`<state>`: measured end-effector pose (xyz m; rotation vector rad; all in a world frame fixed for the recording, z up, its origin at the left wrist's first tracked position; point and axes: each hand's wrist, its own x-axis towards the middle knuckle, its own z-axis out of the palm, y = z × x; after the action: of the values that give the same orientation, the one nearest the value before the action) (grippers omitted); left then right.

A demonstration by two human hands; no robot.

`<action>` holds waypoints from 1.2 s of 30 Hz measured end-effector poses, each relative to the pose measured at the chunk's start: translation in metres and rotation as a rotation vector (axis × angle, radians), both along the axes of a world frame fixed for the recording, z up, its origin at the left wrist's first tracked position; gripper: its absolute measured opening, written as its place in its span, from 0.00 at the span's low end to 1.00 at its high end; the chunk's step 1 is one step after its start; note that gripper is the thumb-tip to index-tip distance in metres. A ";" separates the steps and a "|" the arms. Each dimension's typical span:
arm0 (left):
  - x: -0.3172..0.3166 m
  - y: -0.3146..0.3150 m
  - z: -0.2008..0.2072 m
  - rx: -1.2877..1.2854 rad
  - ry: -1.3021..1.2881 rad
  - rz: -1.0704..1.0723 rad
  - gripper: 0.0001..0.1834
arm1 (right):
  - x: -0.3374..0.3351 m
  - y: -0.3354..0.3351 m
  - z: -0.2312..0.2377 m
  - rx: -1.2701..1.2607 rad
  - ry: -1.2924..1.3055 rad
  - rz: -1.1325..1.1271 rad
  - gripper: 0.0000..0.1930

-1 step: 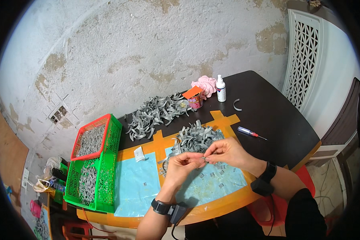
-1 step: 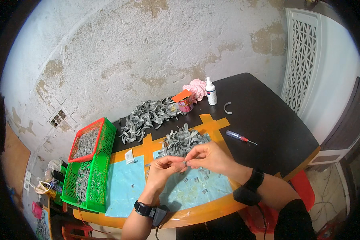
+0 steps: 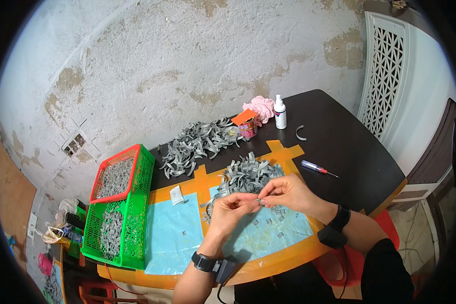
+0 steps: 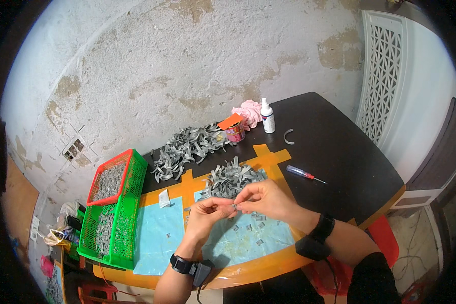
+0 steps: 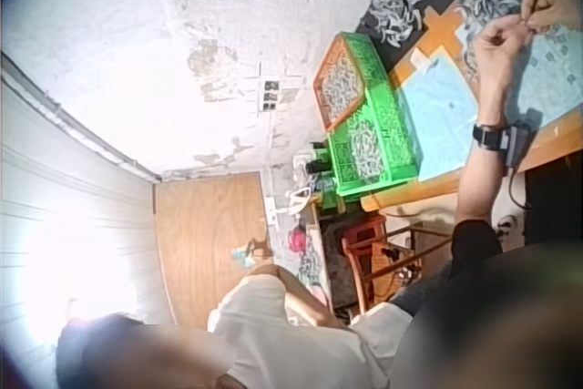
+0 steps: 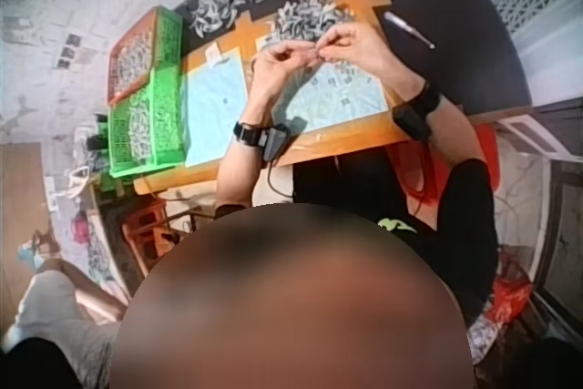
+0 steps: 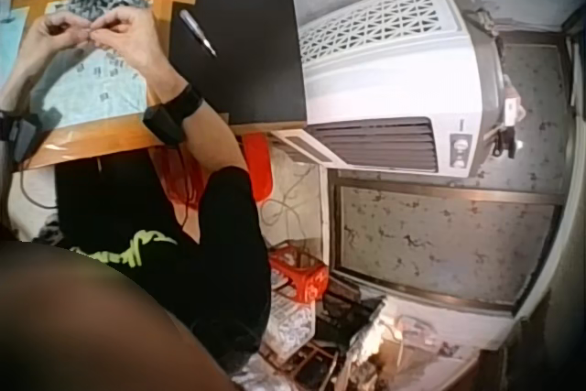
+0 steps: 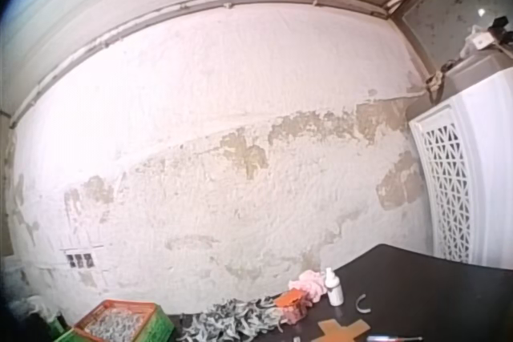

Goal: Inspecting and sorting small grey fabric shoe components at a workbench.

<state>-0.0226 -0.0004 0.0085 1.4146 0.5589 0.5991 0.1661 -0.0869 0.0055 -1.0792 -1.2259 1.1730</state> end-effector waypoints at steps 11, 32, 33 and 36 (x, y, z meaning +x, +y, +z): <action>0.000 0.005 -0.004 -0.096 -0.085 -0.001 0.10 | 0.004 0.002 0.000 -0.029 0.010 0.030 0.11; -0.003 0.003 -0.003 -0.200 -0.073 -0.096 0.08 | 0.017 0.000 0.008 0.024 0.018 0.379 0.06; -0.003 0.002 -0.003 -0.200 -0.073 -0.099 0.08 | 0.016 -0.002 0.011 0.024 0.018 0.376 0.06; -0.005 0.001 -0.002 -0.263 -0.103 -0.110 0.07 | 0.014 -0.003 0.018 -0.106 -0.048 0.224 0.07</action>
<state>-0.0274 0.0007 0.0066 1.1514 0.4572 0.4879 0.1802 -0.0900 0.0237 -1.0731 -1.3612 1.4025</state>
